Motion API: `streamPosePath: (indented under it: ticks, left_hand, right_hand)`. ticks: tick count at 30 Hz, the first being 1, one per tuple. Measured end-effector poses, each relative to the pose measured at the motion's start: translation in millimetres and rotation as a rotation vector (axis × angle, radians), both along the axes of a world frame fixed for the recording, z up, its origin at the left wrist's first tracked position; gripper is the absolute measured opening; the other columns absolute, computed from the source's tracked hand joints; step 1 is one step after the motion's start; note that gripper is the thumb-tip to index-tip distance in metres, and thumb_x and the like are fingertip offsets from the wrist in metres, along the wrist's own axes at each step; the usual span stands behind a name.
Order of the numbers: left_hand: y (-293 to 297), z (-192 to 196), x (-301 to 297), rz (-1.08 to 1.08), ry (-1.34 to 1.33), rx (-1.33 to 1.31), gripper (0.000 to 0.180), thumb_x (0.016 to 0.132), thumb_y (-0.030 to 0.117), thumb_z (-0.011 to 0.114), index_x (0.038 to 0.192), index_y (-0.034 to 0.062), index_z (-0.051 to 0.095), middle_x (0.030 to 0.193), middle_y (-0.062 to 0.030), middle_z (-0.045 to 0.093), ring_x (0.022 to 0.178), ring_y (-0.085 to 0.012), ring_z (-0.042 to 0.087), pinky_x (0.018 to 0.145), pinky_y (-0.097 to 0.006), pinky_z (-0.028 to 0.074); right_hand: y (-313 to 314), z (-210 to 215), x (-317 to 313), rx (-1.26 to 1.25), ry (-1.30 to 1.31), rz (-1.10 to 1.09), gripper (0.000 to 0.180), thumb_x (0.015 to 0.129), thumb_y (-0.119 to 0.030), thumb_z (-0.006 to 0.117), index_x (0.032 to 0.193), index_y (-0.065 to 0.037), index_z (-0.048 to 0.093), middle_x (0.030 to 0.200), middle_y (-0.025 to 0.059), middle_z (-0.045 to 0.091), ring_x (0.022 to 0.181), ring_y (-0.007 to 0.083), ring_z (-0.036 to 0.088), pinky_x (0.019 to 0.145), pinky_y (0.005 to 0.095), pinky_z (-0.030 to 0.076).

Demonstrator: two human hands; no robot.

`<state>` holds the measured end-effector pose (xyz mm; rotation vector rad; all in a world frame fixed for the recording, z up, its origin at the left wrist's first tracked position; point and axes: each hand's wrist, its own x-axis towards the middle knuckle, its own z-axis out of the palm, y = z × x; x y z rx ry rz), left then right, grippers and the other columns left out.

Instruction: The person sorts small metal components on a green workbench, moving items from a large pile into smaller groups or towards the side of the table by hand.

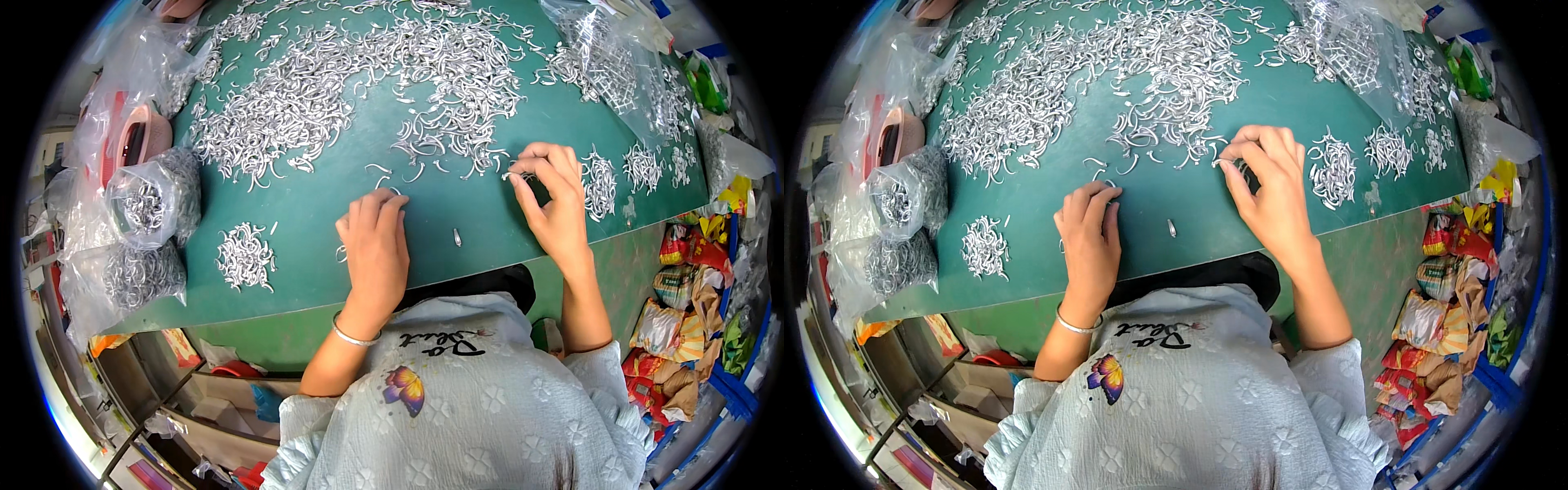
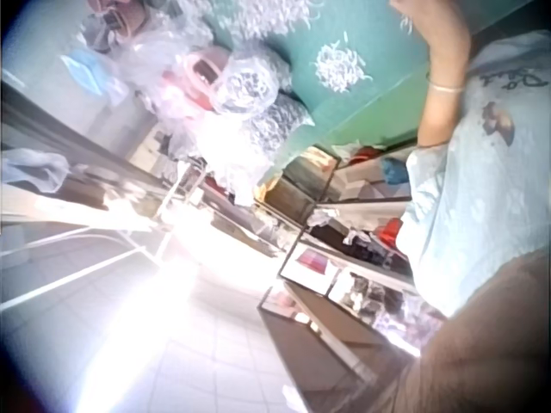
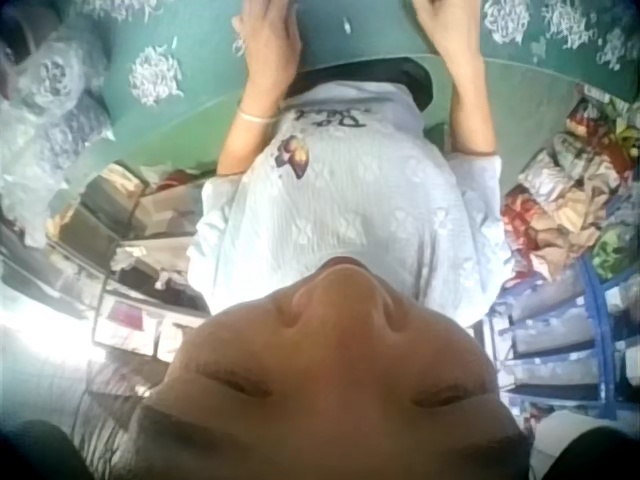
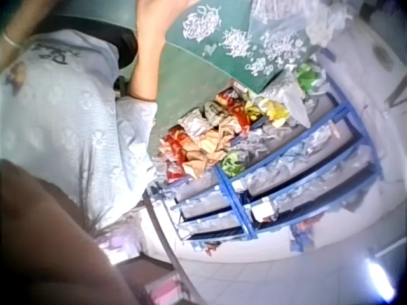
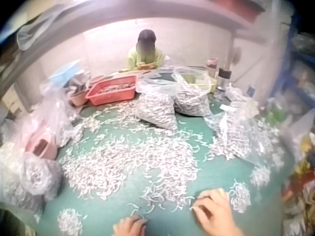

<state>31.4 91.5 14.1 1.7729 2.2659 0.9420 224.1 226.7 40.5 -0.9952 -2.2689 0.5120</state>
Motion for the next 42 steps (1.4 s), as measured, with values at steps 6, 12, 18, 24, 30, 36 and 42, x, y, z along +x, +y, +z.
streamPosePath:
  ticks: [6,12,18,24,30,36,42]
  left_hand:
    - [2,11,12,-0.027,-0.094,0.075,0.026,0.082,0.0,0.069,0.106,0.0065,0.063,0.107,-0.0072,0.06,0.098,-0.0267,0.055,0.083,-0.037,0.037]
    - [2,16,29,-0.14,-0.117,0.044,0.03,0.08,0.003,0.071,0.109,0.0064,0.062,0.107,-0.0074,0.06,0.097,-0.0259,0.055,0.082,-0.037,0.036]
    - [12,15,50,-0.195,-0.127,0.053,0.043,0.08,0.013,0.074,0.119,0.0062,0.058,0.112,-0.0083,0.058,0.098,-0.0263,0.054,0.081,-0.039,0.036]
    - [21,9,55,-0.158,-0.069,0.025,0.043,0.081,0.013,0.073,0.121,0.0067,0.058,0.112,-0.009,0.057,0.099,-0.0275,0.053,0.082,-0.039,0.036]
    - [39,-1,45,-0.084,-0.043,0.047,0.035,0.081,0.012,0.073,0.114,0.0079,0.059,0.102,-0.0074,0.058,0.095,-0.027,0.054,0.08,-0.04,0.036]
    - [54,-3,47,-0.077,-0.013,0.041,0.024,0.081,0.011,0.073,0.102,0.0087,0.062,0.097,-0.0061,0.058,0.092,-0.026,0.054,0.079,-0.039,0.035]
    - [37,12,42,-0.106,-0.102,0.086,0.019,0.081,0.008,0.072,0.098,0.008,0.064,0.094,-0.0056,0.058,0.089,-0.0251,0.054,0.076,-0.038,0.036]
  right_hand:
    - [-13,-4,-2,0.03,-0.108,0.144,0.011,0.078,-0.004,0.071,0.083,-0.006,0.062,0.095,0.0053,0.058,0.093,0.0261,0.052,0.081,0.0372,0.038]
    - [-12,3,7,-0.109,-0.191,0.267,0.011,0.078,-0.003,0.072,0.085,-0.006,0.064,0.095,0.0049,0.058,0.093,0.0252,0.053,0.082,0.0362,0.038]
    - [7,-2,0,-0.191,0.02,0.134,0.01,0.08,-0.008,0.073,0.084,-0.005,0.064,0.097,0.006,0.06,0.092,0.0255,0.054,0.082,0.0355,0.038]
    - [14,-20,-16,-0.004,-0.218,-0.047,0.013,0.08,-0.01,0.073,0.087,-0.005,0.063,0.092,0.0059,0.055,0.093,0.0259,0.051,0.08,0.0387,0.035]
    - [16,-6,-1,0.015,-0.133,-0.009,0.013,0.078,-0.005,0.072,0.086,-0.006,0.062,0.092,0.0066,0.057,0.092,0.0265,0.052,0.08,0.0375,0.036]
    - [-5,-1,7,0.051,-0.164,0.088,0.012,0.078,-0.004,0.072,0.085,-0.004,0.062,0.092,0.0079,0.059,0.088,0.0277,0.053,0.079,0.0383,0.039]
    - [-13,7,20,-0.041,-0.087,0.102,0.012,0.077,-0.005,0.073,0.085,-0.006,0.064,0.092,0.0079,0.059,0.089,0.028,0.053,0.077,0.0382,0.039]
